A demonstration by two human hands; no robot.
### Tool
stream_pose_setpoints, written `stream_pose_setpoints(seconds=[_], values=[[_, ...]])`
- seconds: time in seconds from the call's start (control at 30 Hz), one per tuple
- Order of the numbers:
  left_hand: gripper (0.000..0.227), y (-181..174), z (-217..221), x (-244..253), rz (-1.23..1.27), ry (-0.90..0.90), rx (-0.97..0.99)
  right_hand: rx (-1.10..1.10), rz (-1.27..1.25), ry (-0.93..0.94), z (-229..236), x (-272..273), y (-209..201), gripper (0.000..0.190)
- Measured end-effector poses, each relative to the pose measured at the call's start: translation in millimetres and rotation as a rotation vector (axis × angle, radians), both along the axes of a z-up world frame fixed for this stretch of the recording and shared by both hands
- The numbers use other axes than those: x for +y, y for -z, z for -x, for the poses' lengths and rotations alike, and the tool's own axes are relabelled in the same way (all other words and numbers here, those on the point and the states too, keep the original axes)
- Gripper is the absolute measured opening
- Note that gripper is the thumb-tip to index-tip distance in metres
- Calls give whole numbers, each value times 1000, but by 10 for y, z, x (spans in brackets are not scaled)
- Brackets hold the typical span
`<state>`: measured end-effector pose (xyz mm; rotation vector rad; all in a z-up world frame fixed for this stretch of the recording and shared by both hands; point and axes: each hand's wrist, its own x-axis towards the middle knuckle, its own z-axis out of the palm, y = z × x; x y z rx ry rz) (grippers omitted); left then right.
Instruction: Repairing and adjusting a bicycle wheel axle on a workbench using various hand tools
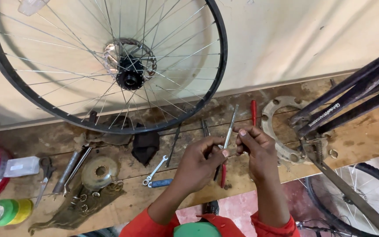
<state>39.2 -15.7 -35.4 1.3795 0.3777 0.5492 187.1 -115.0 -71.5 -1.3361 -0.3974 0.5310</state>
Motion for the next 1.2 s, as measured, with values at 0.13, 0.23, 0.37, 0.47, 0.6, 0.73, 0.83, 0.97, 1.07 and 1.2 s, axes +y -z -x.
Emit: stream_pose_setpoints(seconds=[0.13,0.23,0.37,0.47,0.6,0.73,0.83,0.97,1.07,1.2], values=[[25,23,-3,9,8,3,10,-94,203,0,84,-31,90,18],[28,-6,3,1,13,-2,14,-311,669,-83,-3,-107,557,24],[29,112,4,61,18,18,-2,-572,1152,-209,81,-177,1070,35],[30,44,12,25,20,24,-1,-648,1312,-243,311,-66,1076,34],[30,63,-6,11,24,25,-2,-673,1424,-323,439,5,978,33],[29,66,6,-9,47,30,-53,-620,1478,-358,487,58,863,37],[27,67,24,-11,51,23,-62,-641,1504,-373,512,72,864,42],[26,57,47,-13,76,38,-53,-706,1554,-431,513,84,801,42],[25,47,35,-56,95,25,-62,-705,1518,-459,450,54,1095,44],[24,58,25,-52,52,37,-54,-788,1500,-520,423,31,1073,50]])
